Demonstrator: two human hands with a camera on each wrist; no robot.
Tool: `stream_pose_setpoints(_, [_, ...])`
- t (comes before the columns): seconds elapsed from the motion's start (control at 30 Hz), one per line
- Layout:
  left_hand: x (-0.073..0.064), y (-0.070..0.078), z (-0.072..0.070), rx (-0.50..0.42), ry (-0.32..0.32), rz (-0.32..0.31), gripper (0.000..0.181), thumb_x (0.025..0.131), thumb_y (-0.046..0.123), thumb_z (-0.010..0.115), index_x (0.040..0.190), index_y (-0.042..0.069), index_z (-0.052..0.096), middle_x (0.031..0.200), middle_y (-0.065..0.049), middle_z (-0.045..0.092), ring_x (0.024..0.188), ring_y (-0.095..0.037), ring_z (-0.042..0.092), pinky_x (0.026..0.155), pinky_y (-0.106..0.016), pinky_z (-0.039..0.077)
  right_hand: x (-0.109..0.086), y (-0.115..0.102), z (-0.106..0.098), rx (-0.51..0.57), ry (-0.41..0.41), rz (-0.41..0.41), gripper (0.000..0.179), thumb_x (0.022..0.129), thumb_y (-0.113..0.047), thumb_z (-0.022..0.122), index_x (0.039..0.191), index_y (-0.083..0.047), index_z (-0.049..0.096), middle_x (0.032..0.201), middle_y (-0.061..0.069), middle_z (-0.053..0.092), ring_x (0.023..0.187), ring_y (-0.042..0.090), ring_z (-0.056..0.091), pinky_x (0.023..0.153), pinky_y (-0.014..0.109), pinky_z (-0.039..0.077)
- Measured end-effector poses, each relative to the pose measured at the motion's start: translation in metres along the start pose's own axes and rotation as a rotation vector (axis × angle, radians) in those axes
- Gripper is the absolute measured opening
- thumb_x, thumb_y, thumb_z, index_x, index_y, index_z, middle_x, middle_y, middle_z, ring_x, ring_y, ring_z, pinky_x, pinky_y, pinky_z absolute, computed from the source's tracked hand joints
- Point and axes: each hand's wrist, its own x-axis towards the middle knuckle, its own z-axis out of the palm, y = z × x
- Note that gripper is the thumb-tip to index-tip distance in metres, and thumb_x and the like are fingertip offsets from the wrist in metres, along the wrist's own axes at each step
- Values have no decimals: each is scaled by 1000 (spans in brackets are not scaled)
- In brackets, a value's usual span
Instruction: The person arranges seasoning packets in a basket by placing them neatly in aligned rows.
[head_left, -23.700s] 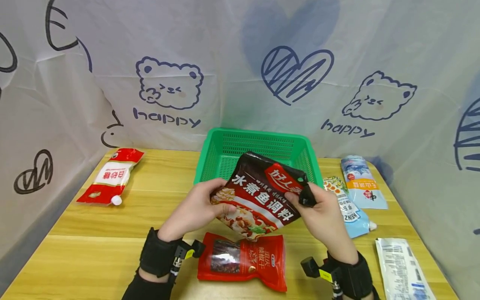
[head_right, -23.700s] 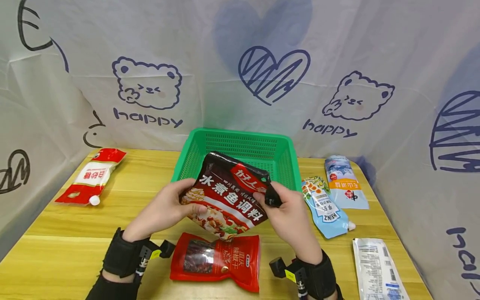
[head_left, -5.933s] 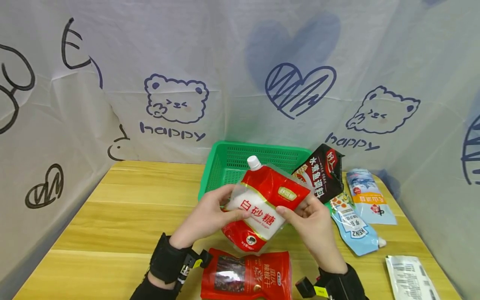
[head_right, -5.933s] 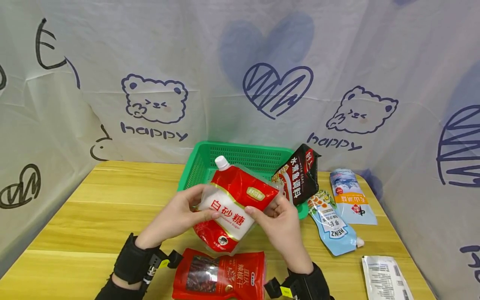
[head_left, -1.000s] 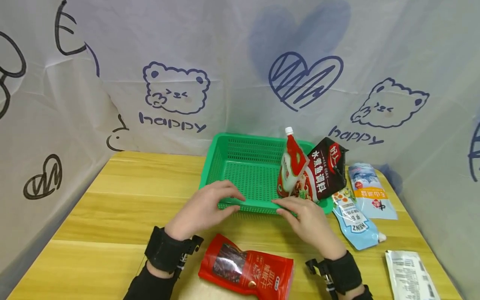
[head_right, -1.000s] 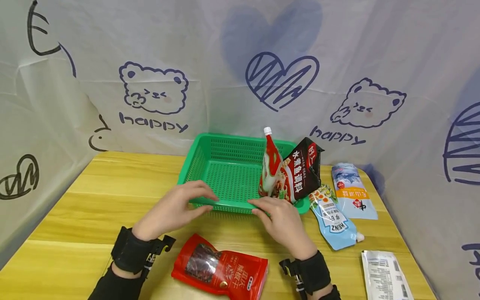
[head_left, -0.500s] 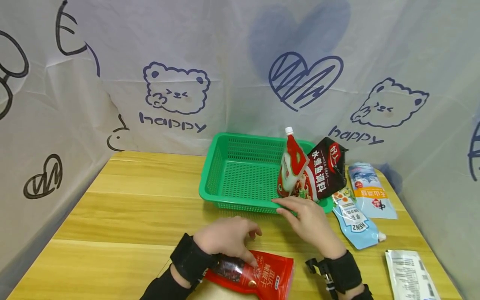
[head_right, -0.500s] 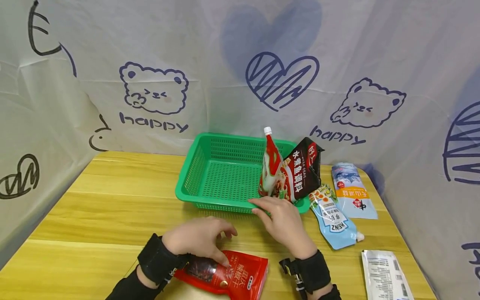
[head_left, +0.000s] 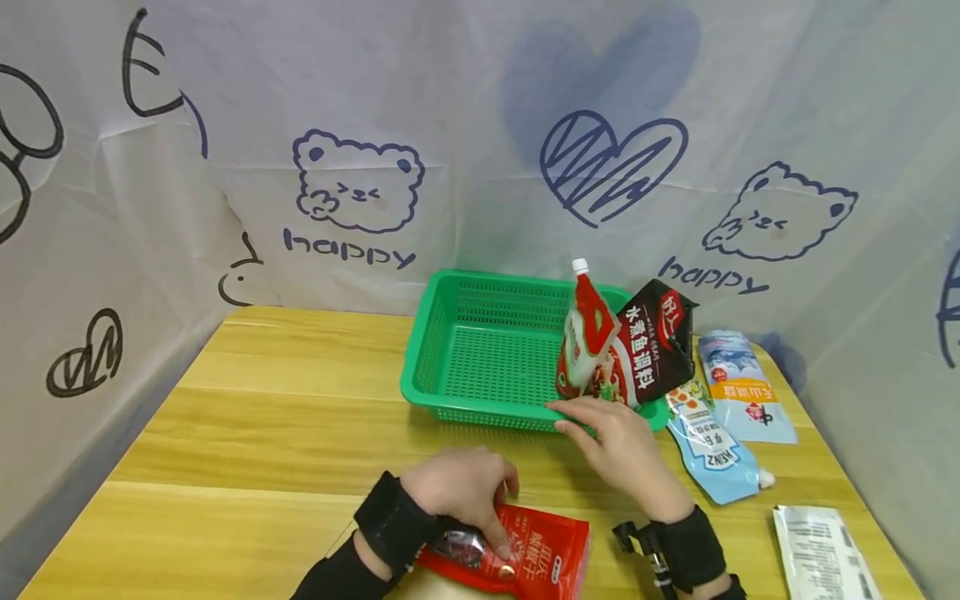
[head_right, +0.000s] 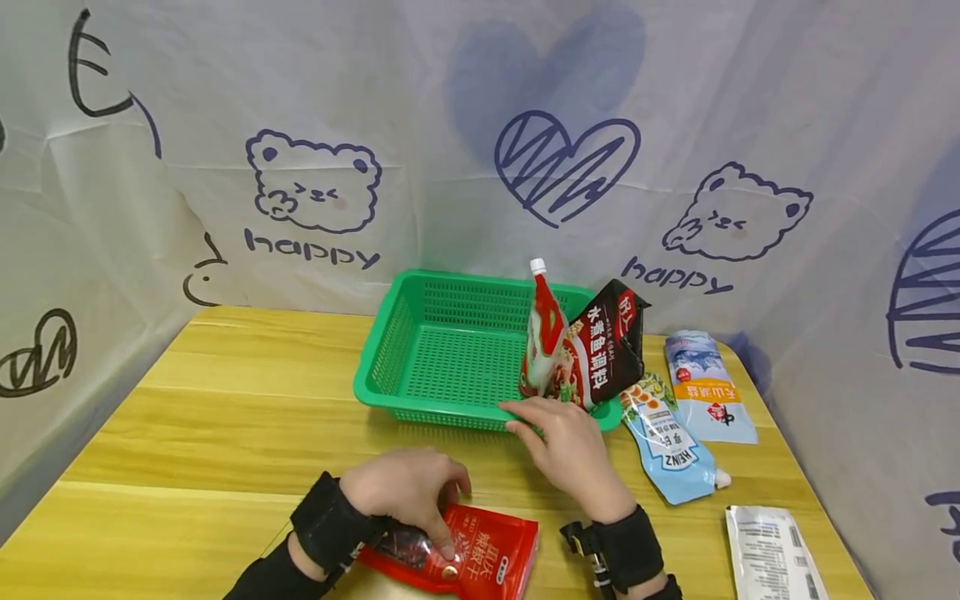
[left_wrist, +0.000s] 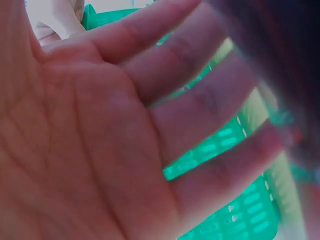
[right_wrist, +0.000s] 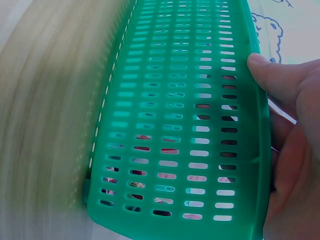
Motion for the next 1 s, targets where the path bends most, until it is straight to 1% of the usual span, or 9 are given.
stream_pose_setpoints(0.17, [2,1,1,24,-3,32,56,67,41,99,112,16,77,85,12,64,77,-5,58,72,-24,51,-1,1,0,0,-1,3,31,98,-24,74,129,-21,75,122,3,75,105,27,73,86,48,60])
stream_pose_setpoints(0.3, [2,2,1,43,30,70,46,65,37,101,98,19,73,82,12,62,73,-7,56,67,-24,49,-1,1,0,3,-5,3,31,99,-24,73,129,-21,75,122,3,75,104,26,73,86,48,60])
stream_pose_setpoints(0.37, [2,2,0,37,45,90,45,65,35,101,92,21,69,79,12,60,70,-7,55,64,-24,47,0,1,0,6,-6,5,31,99,-24,73,129,-21,75,121,3,75,104,26,73,86,48,60])
stream_pose_setpoints(0.43, [1,2,0,28,54,107,45,65,32,101,90,22,66,78,13,59,68,-6,54,62,-23,46,0,1,0,6,-6,4,31,99,-23,73,129,-21,75,122,3,75,104,26,73,86,49,60])
stream_pose_setpoints(0.6, [-3,2,-4,-5,80,152,45,65,27,101,91,22,64,78,15,61,67,-3,56,63,-21,48,1,1,1,2,0,-2,30,99,-23,73,129,-19,75,121,3,76,105,27,73,87,49,60])
stream_pose_setpoints(0.7, [-7,2,-9,-13,112,191,46,66,26,101,92,21,63,79,16,61,68,-2,56,64,-20,48,0,2,1,-2,-2,-1,30,99,-23,73,128,-19,75,121,3,76,105,27,73,87,49,60])
stream_pose_setpoints(0.83, [-14,0,-18,-42,171,242,47,68,26,99,97,20,63,83,16,62,72,-1,56,68,-20,49,0,2,0,-3,-7,-3,30,99,-23,73,129,-19,75,122,3,75,105,27,73,85,47,60])
stream_pose_setpoints(0.93, [-19,-1,-26,-77,226,260,46,72,28,98,102,19,65,86,15,64,74,-1,58,70,-21,50,0,2,1,6,-4,-9,31,99,-22,73,129,-18,75,122,3,75,103,26,73,84,46,61])
stream_pose_setpoints(1.0, [-22,-2,-30,-84,274,263,44,74,30,96,105,18,66,89,14,65,75,-2,59,70,-22,50,0,2,0,22,-5,-10,31,98,-21,73,129,-18,74,121,3,75,102,26,73,83,46,61])
